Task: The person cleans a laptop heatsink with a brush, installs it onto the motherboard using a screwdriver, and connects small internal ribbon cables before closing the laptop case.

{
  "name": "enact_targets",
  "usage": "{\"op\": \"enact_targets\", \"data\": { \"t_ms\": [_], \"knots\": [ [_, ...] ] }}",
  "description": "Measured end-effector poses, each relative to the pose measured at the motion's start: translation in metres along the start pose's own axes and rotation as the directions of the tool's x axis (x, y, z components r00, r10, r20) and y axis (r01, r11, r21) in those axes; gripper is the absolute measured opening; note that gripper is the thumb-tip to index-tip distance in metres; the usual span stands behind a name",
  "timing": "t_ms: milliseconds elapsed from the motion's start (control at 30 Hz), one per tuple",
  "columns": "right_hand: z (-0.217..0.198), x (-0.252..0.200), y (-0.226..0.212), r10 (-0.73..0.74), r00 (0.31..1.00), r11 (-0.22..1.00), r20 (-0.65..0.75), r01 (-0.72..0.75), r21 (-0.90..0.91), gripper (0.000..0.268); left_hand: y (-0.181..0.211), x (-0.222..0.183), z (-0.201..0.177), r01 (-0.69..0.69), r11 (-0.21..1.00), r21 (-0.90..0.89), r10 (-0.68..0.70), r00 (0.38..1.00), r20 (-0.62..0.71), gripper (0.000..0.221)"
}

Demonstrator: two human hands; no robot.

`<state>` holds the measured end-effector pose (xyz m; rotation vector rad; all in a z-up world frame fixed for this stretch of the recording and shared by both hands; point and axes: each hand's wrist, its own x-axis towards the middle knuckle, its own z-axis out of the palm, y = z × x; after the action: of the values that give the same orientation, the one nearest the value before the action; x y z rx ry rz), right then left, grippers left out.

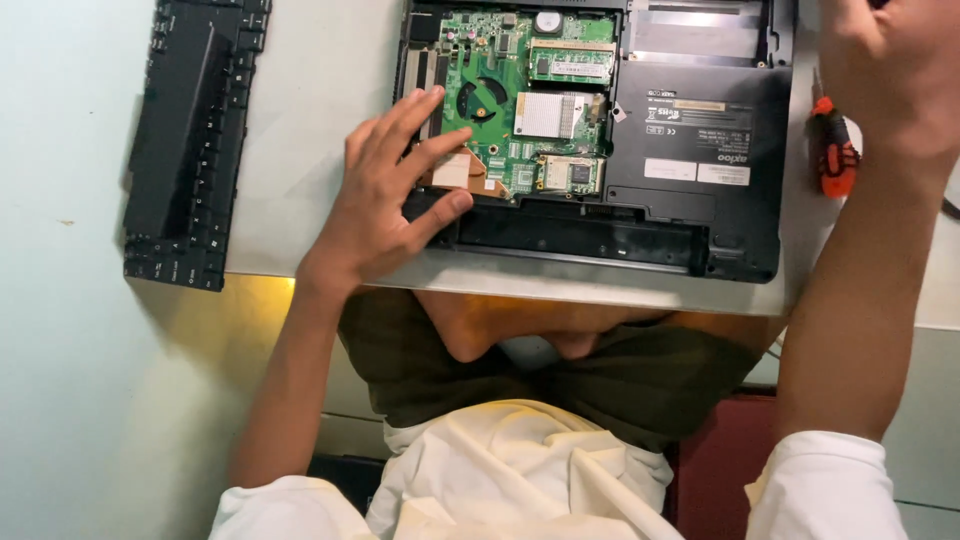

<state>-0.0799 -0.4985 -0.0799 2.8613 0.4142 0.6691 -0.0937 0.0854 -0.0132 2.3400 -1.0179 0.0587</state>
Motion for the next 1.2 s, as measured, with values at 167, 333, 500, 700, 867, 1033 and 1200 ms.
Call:
{"op": "enact_targets", "data": {
  "t_ms": [167,333,500,700,867,1033,1200],
  "knots": [
    [0.043,-0.026,0.050,-0.108,0.991,0.523,-0.076,-0.008,-0.853,0.026,0.004,-0.023,0.020,0.016,0.999,-0.043,-0.022,0.992,-0.121,0.054],
    [-0.011,-0.016,-0.003,0.150,0.976,0.955,-0.159,-0.185,-0.233,0.018,0.012,-0.040,0.014,-0.048,0.985,0.165,0.072,0.988,-0.140,0.059],
    [-0.035,-0.023,-0.026,0.448,0.893,0.784,0.030,-0.409,0.466,0.053,0.016,-0.048,0.007,-0.076,0.984,0.164,0.095,0.990,-0.109,0.064],
    [-0.027,-0.042,-0.013,0.504,0.854,0.791,0.132,-0.517,0.326,0.071,0.006,-0.055,0.004,-0.102,0.984,0.149,0.122,0.984,-0.133,0.063],
    [-0.030,-0.044,-0.006,0.717,0.680,0.607,0.153,-0.717,0.345,0.073,-0.009,-0.067,-0.004,-0.247,0.968,0.046,0.251,0.941,-0.225,0.045],
    [-0.016,-0.065,0.018,0.758,0.585,0.417,0.290,-0.776,0.473,0.046,-0.012,-0.079,0.002,-0.217,0.970,-0.107,0.167,0.921,-0.352,0.020],
    [0.004,-0.088,0.039,0.735,0.652,0.557,0.188,-0.738,0.381,0.047,-0.004,-0.073,-0.003,-0.112,0.957,-0.268,0.000,0.922,-0.386,0.014]
  ]
}}
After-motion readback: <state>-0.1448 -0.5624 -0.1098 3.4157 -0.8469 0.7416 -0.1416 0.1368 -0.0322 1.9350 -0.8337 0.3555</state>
